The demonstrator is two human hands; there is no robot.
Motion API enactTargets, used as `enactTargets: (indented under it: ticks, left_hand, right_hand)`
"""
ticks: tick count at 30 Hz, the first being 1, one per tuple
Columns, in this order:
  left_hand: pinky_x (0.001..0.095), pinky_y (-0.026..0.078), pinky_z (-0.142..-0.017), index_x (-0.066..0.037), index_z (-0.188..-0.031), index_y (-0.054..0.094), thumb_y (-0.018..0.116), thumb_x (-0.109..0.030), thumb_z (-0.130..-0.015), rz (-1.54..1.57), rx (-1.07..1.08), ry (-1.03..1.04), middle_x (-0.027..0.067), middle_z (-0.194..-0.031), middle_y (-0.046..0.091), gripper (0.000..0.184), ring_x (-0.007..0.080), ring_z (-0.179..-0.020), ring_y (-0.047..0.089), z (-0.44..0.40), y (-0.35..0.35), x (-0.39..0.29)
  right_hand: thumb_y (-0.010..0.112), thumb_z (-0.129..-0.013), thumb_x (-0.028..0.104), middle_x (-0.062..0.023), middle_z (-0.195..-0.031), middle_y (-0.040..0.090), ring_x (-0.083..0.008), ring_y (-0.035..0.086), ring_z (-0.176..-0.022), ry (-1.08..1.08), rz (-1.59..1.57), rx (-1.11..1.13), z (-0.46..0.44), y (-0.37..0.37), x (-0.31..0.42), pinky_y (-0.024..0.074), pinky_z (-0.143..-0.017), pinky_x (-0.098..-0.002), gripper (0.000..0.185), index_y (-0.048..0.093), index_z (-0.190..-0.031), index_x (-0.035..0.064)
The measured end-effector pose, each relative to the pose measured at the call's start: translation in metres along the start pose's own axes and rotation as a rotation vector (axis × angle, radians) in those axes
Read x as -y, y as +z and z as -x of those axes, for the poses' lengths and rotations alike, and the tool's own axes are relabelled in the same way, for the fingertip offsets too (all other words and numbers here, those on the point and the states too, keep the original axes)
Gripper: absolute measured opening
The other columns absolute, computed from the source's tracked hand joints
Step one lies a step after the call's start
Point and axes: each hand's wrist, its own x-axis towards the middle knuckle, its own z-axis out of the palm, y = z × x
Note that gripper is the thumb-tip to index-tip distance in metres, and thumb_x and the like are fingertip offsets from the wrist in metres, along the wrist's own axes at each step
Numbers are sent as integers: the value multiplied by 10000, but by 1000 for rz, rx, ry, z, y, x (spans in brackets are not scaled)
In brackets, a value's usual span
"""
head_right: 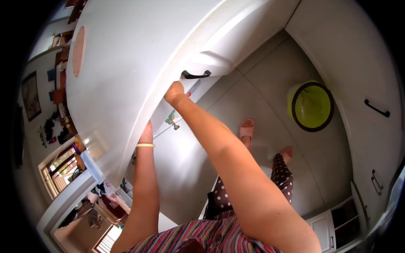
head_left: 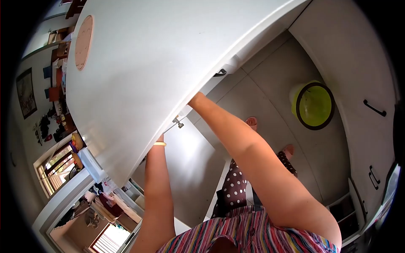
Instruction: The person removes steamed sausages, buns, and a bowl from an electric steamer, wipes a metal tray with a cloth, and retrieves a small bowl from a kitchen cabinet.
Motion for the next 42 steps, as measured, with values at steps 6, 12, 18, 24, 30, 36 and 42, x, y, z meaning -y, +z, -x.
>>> enactTargets:
  ticks: [6, 12, 18, 24, 30, 36, 42]
  left_hand:
    - [345, 459, -876, -45, -1213, 470, 515, -264, -878, -92, -16, -82, 129, -1207, 514, 403, 254, -1070, 523, -49, 9, 30]
    - [343, 458, -870, -36, -1204, 470, 515, -260, -878, -212, -25, -132, 136, -1198, 517, 399, 257, -1063, 525, -74, 30, 62]
    - [340, 457, -865, -26, -1196, 470, 515, -255, -877, -295, -23, -143, 143, -1189, 520, 395, 260, -1056, 528, -90, 48, 79]
    - [337, 456, -859, -16, -1188, 470, 515, -250, -877, -348, -16, -143, 150, -1181, 523, 392, 263, -1048, 530, -98, 58, 91]
    - [335, 456, -853, -7, -1179, 471, 514, -246, -876, -394, -16, -118, 157, -1172, 526, 389, 266, -1041, 532, -108, 65, 100]
    - [332, 455, -848, 3, -1171, 471, 514, -241, -876, -620, -30, -22, 164, -1163, 529, 386, 269, -1034, 534, -75, 31, 117]
    - [362, 437, -687, -17, -866, 520, 540, -157, -855, -1009, 129, 165, 156, -837, 578, 141, 256, -811, 548, 96, -50, 64]
  right_hand:
    - [477, -833, 106, -140, -675, 585, -213, 590, -569, 313, -731, 73, 116, -116, -11, 475, -532, -338, 365, 371, -1163, -12]
    - [456, -872, 136, -27, -689, 506, -79, 462, -505, 475, -1042, 165, 189, -190, -8, 369, -428, -216, 286, 396, -1134, 40]
    - [466, -875, 152, -26, -683, 487, -73, 419, -533, 542, -1137, 63, 213, -241, 5, 330, -453, -209, 222, 423, -1065, 46]
    - [498, -870, 189, -10, -753, 473, -69, 399, -541, 557, -1234, 24, 235, -270, 6, 329, -483, -200, 222, 434, -1028, 46]
    - [500, -867, 208, 11, -657, 474, -63, 412, -531, 532, -1097, -25, 263, -292, 8, 334, -474, -208, 232, 471, -1025, 39]
    - [479, -858, 183, 4, -720, 495, -72, 433, -573, 551, -983, -130, 305, -319, 18, 383, -513, -226, 201, 480, -1017, 60]
    - [528, -826, 245, 21, -636, 457, -59, 403, -495, 406, -976, -211, 356, -350, 72, 332, -430, -195, 237, 489, -980, 69]
